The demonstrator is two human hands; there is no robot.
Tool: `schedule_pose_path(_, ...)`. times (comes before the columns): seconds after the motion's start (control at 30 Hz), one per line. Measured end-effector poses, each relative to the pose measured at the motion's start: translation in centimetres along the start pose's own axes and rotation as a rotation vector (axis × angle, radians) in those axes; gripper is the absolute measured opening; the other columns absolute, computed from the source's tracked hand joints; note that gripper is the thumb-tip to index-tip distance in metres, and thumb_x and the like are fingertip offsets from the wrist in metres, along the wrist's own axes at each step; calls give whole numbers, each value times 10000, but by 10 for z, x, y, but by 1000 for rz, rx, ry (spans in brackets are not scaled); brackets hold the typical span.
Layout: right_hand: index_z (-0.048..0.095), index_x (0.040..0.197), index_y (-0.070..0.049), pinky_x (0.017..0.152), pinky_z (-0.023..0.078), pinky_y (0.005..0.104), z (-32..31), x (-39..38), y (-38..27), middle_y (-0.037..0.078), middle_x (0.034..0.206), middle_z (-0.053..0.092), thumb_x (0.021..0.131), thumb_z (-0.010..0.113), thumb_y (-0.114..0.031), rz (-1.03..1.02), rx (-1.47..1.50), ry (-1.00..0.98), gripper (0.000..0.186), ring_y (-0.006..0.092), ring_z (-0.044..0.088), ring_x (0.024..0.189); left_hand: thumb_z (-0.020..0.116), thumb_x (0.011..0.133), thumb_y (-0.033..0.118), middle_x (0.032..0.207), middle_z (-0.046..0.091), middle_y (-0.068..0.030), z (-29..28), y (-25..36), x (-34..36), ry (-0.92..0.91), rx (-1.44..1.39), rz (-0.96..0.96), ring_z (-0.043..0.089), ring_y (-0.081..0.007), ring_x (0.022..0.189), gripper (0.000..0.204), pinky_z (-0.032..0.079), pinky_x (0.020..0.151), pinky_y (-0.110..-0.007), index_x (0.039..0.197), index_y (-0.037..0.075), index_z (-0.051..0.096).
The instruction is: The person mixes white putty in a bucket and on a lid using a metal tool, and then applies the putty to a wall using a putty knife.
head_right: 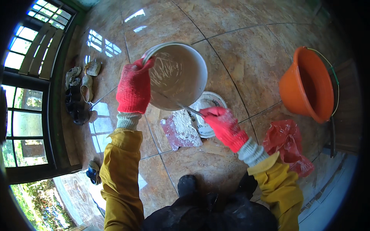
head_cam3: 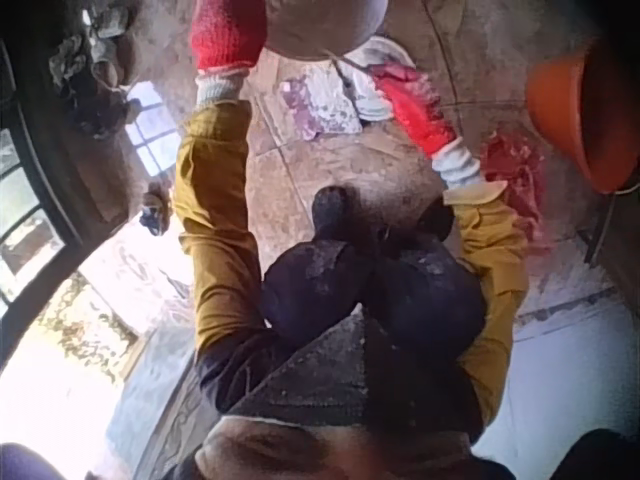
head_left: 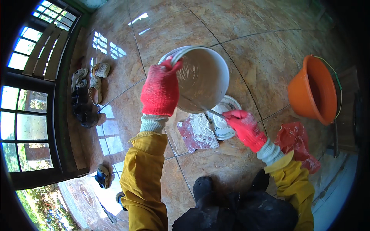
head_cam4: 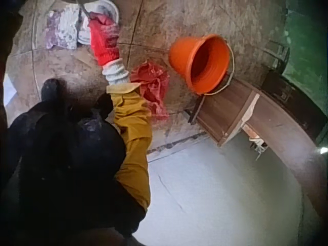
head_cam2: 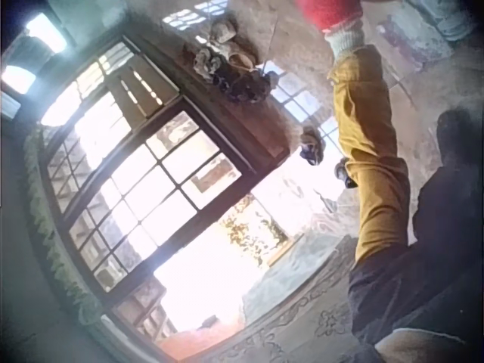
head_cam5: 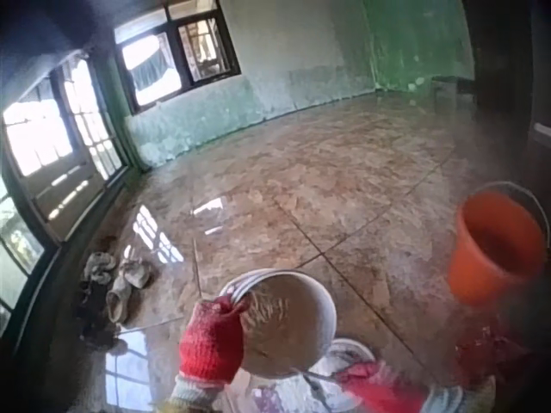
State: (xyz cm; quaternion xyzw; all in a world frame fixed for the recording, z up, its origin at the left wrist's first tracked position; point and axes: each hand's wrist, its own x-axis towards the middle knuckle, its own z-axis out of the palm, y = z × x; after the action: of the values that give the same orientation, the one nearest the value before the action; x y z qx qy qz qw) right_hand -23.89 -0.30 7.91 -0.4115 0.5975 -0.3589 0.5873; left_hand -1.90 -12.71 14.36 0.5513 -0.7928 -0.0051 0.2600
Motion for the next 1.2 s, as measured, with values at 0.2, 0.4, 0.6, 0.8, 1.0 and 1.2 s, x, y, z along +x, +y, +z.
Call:
schedule_pose_path(0.2, 661, 1017, -80, 530, 397, 200, -20, -30, 3, -21, 789, 602, 805, 584, -43, 25, 207, 39, 229, 50, 484, 594, 425, 880, 128, 920, 597, -162, -3, -71, 6, 125, 163, -56, 567, -345, 854, 299, 451, 748, -418, 1136, 130, 579)
schedule_pose_path(0.4, 656, 989, -80, 442, 329, 179, -25, -44, -6, -44, 729, 547, 801, 569, -4, 44, 216, 82, 221, 23, 404, 519, 405, 907, 187, 941, 613, -167, 4, -115, -3, 46, 156, -198, 585, -348, 887, 300, 458, 779, -411, 1159, 150, 565)
schedule_pose_path(0.6, 641, 984, -34, 448, 366, 196, -33, -56, 8, 7, 793, 556, 798, 541, 31, -76, 259, 69, 220, 56, 449, 525, 409, 911, 327, 1022, 621, -177, 11, -136, -2, 24, -290, -537, 605, -326, 935, 360, 467, 790, -390, 1192, 148, 548)
schedule_pose_path(0.8, 628, 980, -38, 487, 399, 194, -57, -82, 41, 20, 860, 567, 809, 530, 5, -61, 185, 69, 202, 68, 486, 590, 442, 897, 505, 715, 547, -69, 10, -107, -35, 420, -1151, -822, 530, -174, 632, 519, 441, 664, -316, 1000, 12, 564)
schedule_pose_path(1.0, 605, 1008, -42, 528, 476, 215, -51, -110, 95, 54, 989, 582, 819, 543, -31, 97, 231, -11, 199, 114, 580, 698, 454, 920, 258, 1027, 565, -97, 80, -85, -197, -38, -877, -723, 575, -201, 809, 428, 455, 764, -329, 1283, 32, 440)
schedule_pose_path(1.2, 626, 1004, -28, 619, 560, 297, -40, -98, 145, 83, 1074, 592, 827, 531, 12, 79, 286, -69, 205, 172, 582, 911, 599, 784, 428, 1119, 575, -209, 63, -20, -132, -471, -290, -614, 547, -342, 1036, 645, 436, 847, -355, 1236, -12, 460)
